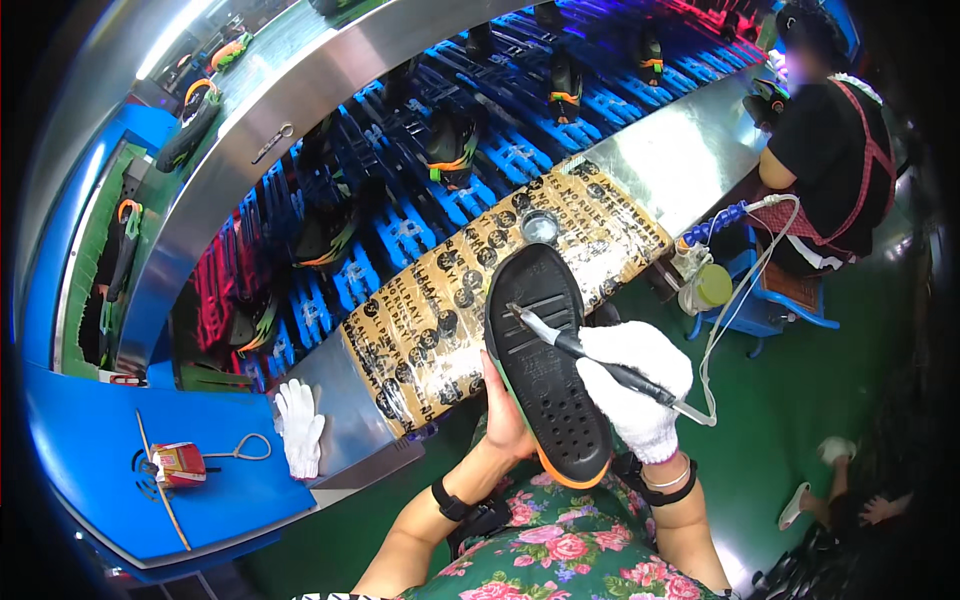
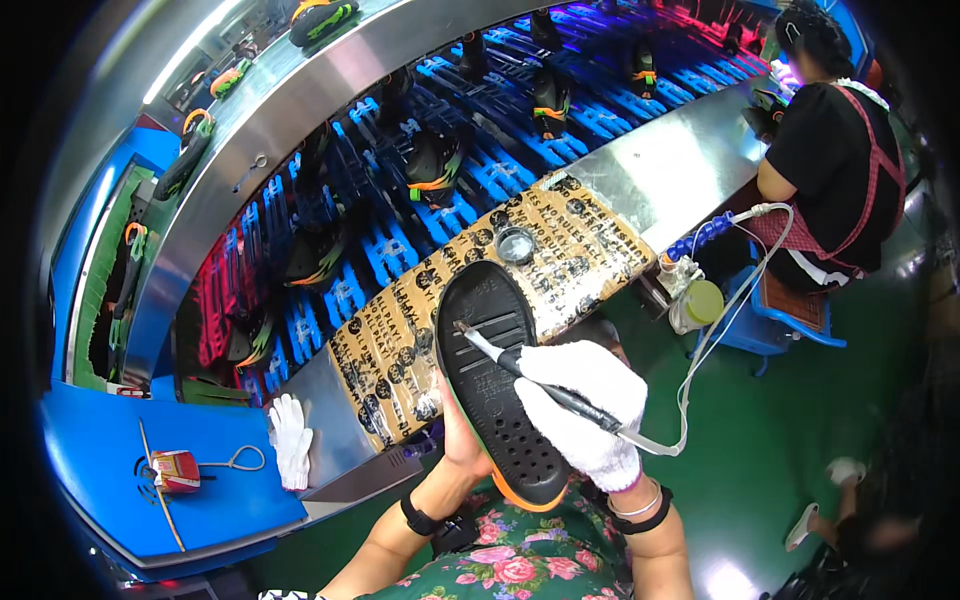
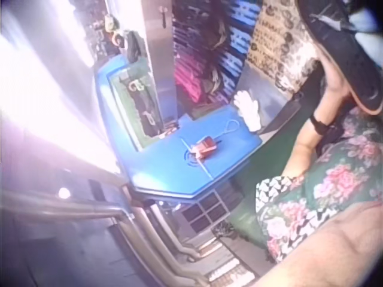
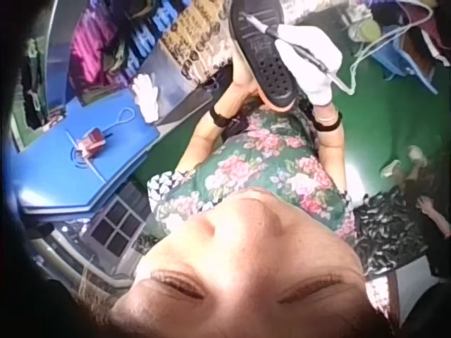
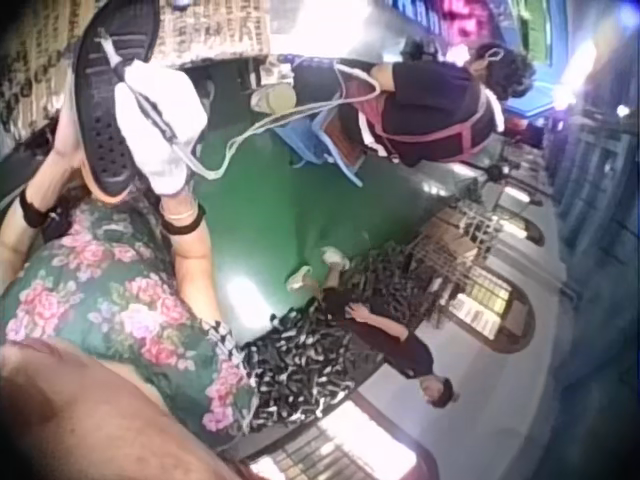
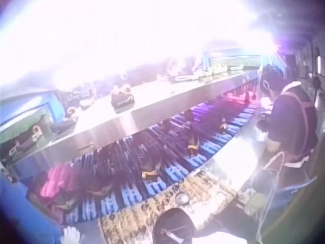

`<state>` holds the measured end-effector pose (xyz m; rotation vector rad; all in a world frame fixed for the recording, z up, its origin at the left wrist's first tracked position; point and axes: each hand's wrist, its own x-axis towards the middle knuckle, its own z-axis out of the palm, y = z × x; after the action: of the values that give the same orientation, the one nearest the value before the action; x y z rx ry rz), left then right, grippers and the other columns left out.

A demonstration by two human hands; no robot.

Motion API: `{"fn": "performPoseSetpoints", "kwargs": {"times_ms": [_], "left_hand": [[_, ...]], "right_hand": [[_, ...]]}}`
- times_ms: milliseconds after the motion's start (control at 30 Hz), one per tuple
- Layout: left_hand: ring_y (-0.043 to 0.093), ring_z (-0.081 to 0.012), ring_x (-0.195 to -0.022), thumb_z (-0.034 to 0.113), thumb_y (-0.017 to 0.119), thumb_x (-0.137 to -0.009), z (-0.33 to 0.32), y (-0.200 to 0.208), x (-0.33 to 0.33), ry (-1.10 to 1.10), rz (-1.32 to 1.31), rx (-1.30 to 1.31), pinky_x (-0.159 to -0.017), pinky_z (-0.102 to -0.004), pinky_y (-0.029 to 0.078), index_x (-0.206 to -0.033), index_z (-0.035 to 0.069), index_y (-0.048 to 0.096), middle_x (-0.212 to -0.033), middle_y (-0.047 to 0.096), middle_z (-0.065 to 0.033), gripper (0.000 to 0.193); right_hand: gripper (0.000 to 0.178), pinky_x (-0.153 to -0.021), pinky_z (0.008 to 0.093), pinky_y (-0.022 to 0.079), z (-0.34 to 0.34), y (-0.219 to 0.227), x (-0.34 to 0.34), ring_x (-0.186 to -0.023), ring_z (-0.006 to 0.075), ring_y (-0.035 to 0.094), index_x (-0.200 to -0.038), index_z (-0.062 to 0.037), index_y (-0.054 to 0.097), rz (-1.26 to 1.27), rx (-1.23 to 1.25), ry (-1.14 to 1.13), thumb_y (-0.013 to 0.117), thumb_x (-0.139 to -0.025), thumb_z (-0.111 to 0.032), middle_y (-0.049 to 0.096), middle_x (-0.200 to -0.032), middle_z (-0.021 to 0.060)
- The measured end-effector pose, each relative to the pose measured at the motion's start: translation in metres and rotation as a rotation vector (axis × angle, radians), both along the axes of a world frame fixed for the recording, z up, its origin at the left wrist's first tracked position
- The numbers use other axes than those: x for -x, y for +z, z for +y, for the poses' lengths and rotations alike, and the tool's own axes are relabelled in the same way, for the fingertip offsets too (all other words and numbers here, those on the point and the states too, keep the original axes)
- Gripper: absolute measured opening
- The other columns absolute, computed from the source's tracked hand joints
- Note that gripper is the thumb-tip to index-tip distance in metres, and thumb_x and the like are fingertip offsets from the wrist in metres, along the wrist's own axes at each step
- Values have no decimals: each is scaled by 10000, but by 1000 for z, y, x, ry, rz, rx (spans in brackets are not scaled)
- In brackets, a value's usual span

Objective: The recorder applies glue to the bottom and edges of various shoe soles using a specialized applicator tool and a brush, then places them onto a conveyor belt.

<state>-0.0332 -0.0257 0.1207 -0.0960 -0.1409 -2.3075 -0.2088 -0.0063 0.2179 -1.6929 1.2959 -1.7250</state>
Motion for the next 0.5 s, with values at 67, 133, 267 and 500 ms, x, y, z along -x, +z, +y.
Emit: {"fn": "performPoseSetpoints", "kwargs": {"times_ms": [67,133,267,500], "left_hand": [[539,-277,-1346,806,297,-969,3,5,0,46,-98,-55,-1151,-458,426,-1543,130,440,-1511,532,-88,898],[584,-272,-1291,812,309,-963,3,9,1,53,-66,-63,-1119,-455,460,-1504,128,489,-1455,582,-82,891],[610,-274,-1256,827,321,-949,5,28,8,19,24,-18,-1096,-451,480,-1478,129,520,-1417,612,-77,898],[697,-382,-1026,957,197,-832,8,32,11,71,-147,-282,-943,-508,551,-1333,40,570,-1142,698,-207,1110]], "right_hand": [[253,-763,357,587,1,-1,1,-843,254,727,-1005,31,741,-16,19,-5,810,-762,43,755,-961,148],[254,-761,357,583,0,0,0,-838,253,726,-1003,30,742,-40,17,-4,806,-758,48,756,-963,146],[254,-769,356,577,0,-2,-3,-839,253,726,-999,18,747,-75,-20,-42,813,-755,46,759,-961,137],[236,-551,243,495,-11,2,-3,-598,92,628,-1046,34,737,76,153,-38,780,-814,54,725,-912,85]]}}
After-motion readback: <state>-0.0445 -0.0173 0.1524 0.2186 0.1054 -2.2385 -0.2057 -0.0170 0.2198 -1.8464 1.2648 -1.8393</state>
